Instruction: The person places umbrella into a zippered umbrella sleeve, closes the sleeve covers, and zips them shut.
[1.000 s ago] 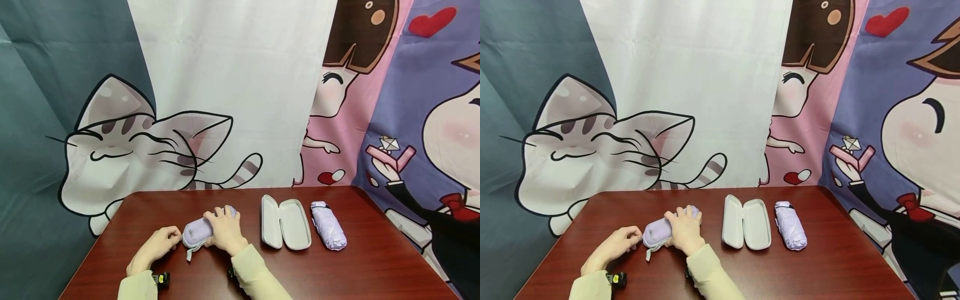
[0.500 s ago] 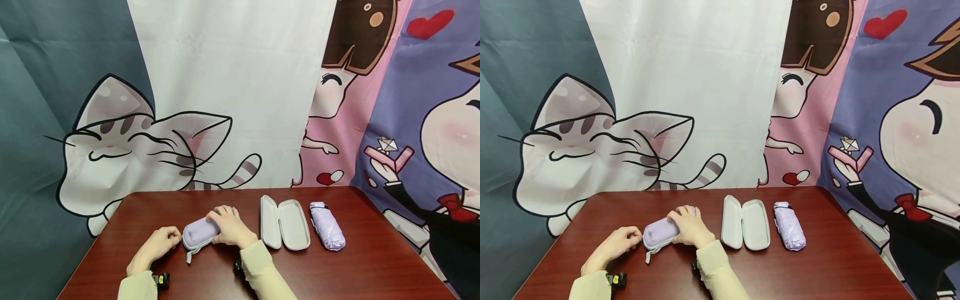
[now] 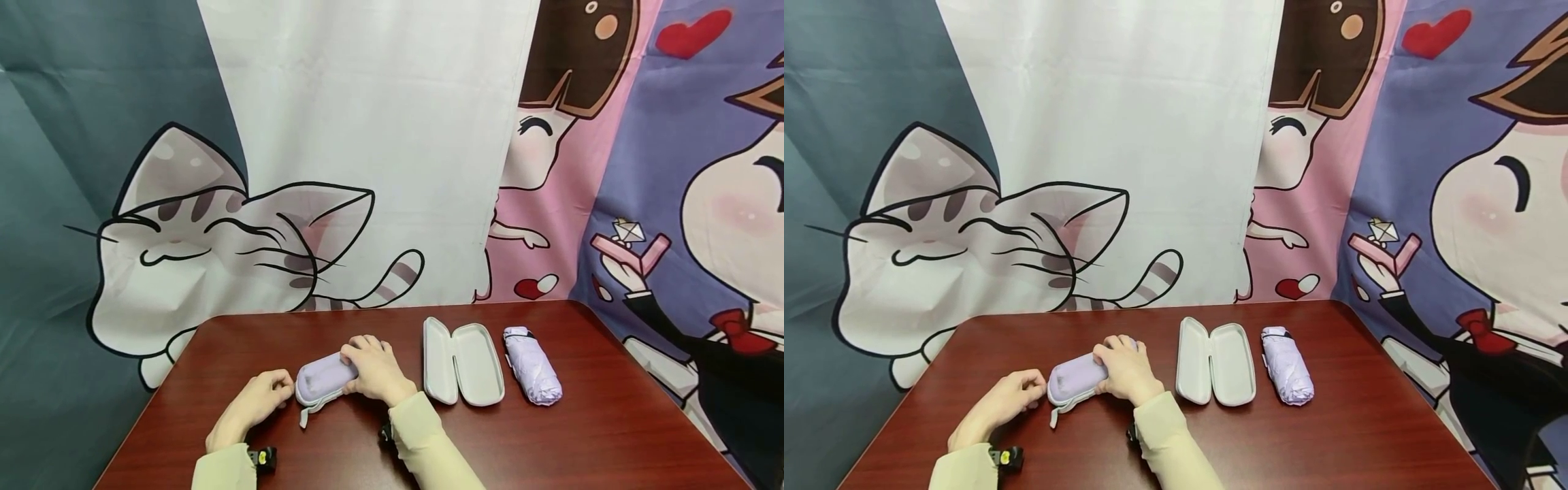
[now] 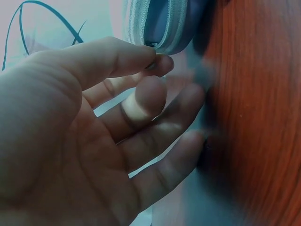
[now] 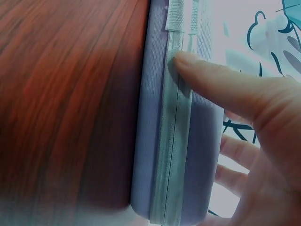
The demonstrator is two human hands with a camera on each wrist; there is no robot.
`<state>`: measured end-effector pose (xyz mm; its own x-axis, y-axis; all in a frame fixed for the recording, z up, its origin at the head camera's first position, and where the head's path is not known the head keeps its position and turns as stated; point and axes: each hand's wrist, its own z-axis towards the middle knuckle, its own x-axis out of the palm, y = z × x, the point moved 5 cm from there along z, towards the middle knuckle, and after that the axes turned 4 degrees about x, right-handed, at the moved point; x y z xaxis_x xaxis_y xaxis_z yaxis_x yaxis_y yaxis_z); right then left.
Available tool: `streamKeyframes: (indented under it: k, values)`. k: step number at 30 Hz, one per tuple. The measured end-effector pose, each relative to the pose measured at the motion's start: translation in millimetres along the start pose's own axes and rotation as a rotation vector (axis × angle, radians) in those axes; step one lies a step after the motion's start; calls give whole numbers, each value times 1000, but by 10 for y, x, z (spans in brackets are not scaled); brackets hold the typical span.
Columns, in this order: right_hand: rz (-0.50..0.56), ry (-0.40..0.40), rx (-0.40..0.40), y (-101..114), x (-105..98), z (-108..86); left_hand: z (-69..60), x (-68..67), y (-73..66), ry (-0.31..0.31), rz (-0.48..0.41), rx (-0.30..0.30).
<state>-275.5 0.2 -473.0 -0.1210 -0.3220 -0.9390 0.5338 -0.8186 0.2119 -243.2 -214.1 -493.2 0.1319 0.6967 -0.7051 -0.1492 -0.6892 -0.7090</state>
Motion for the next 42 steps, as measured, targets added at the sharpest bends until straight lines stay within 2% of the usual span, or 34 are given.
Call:
streamKeyframes:
  k: [10,17,23,28,34,42]
  values:
    - [-5,-37,54,38,-28,-11,15,14,8,9,-6,20]
    - [-34,-57,120,43,8,21,8,23,-13,80,-95,41]
    - [-30,-59,189,46,45,29,0,32,-28,91,-113,56]
    - [-4,-10,137,30,-12,10,-5,45,-43,102,-113,52]
    - [91,74,71,-82,-41,31,20,51,-58,107,-98,49]
    - [101,35,109,-48,-44,-12,9,66,-76,102,-106,87]
